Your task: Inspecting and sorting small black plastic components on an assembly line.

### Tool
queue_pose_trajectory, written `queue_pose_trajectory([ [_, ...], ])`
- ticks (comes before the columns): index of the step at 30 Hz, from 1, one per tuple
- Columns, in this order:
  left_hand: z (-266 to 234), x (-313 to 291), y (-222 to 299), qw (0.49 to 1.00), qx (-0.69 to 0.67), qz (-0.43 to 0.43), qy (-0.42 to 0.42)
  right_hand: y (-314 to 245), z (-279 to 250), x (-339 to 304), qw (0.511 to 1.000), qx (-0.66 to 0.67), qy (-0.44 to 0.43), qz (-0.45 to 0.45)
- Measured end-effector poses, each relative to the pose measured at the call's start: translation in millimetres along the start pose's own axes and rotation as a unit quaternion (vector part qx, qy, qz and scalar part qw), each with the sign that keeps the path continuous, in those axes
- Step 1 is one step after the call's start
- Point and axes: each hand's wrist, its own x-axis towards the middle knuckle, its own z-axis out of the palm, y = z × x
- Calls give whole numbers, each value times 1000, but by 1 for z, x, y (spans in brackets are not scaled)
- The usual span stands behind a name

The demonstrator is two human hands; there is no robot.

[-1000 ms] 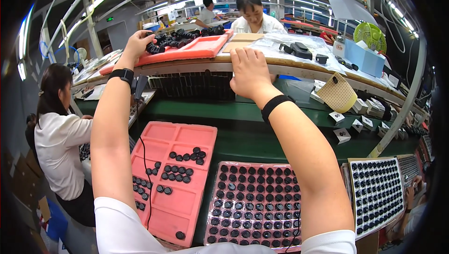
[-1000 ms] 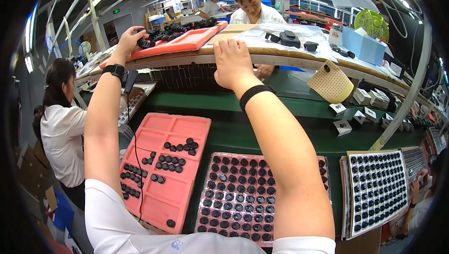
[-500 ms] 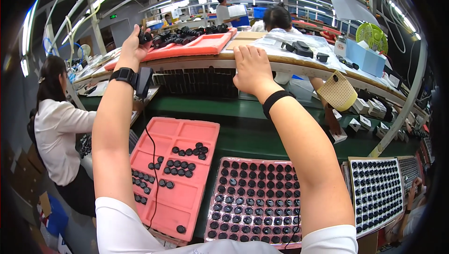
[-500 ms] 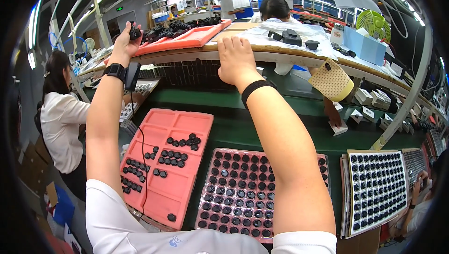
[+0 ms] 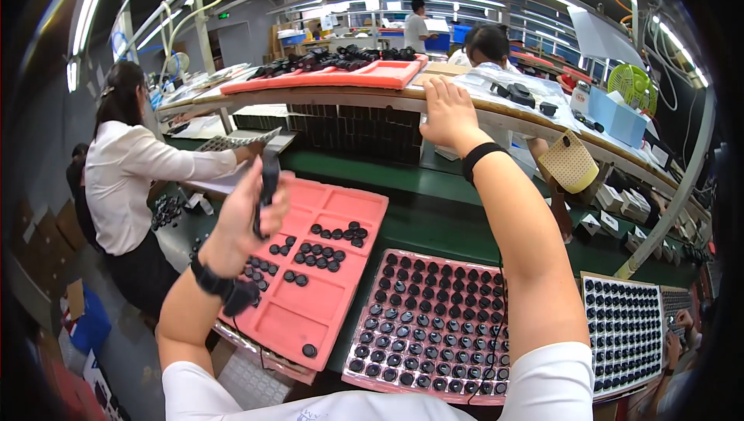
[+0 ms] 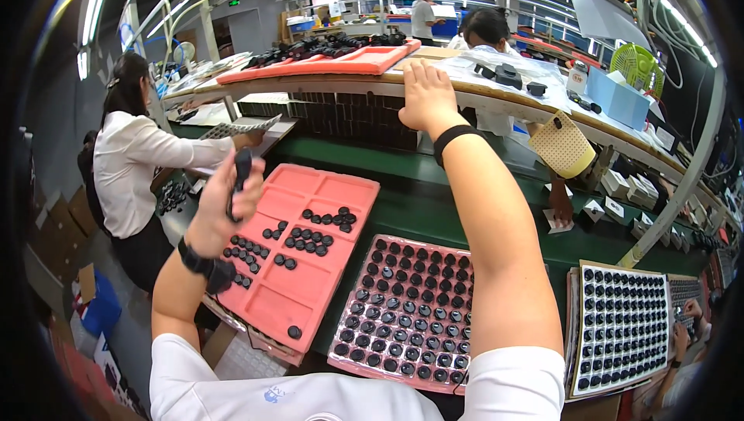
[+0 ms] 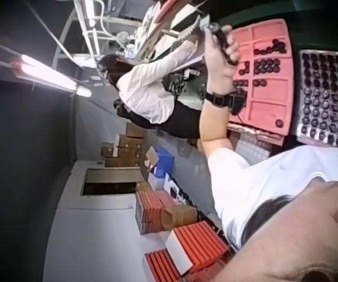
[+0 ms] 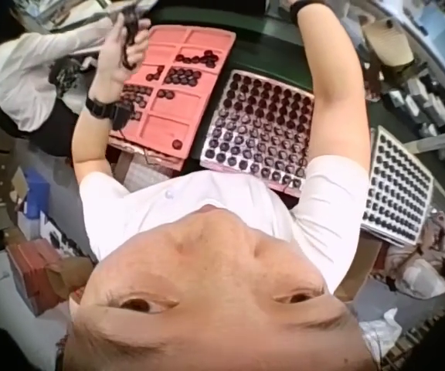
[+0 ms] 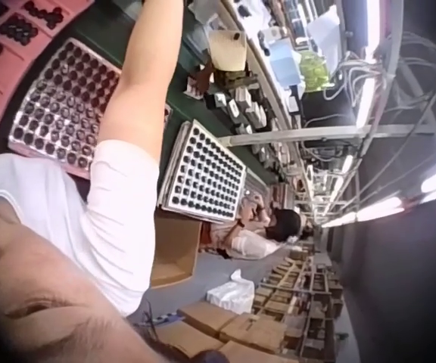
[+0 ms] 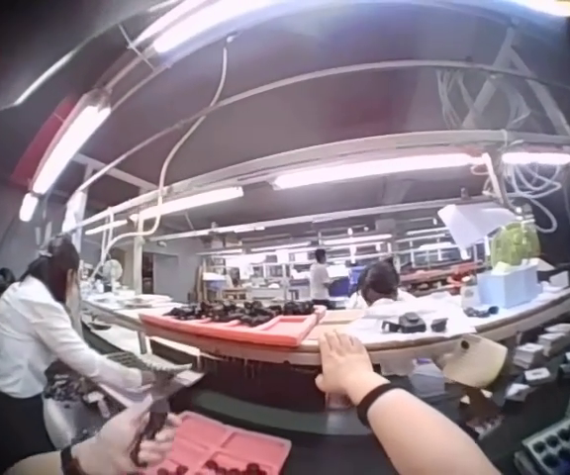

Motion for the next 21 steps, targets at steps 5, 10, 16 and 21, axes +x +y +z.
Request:
queue_pose_trajectory([
  [5, 5, -88, -55, 1000, -2, -30, -7, 12, 5, 0, 1000, 2, 19, -12],
  [10, 2, -135, -94, 997, 76, 11, -10, -1, -8, -29, 987, 109, 117, -30],
  [16, -3, -160, -151, 995, 93, 36, 25, -102, -82, -133, 909, 396, -16, -130],
  [21, -7, -162, -210, 995, 103, 14, 13, -160, -152, -258, 779, 553, -250, -155],
])
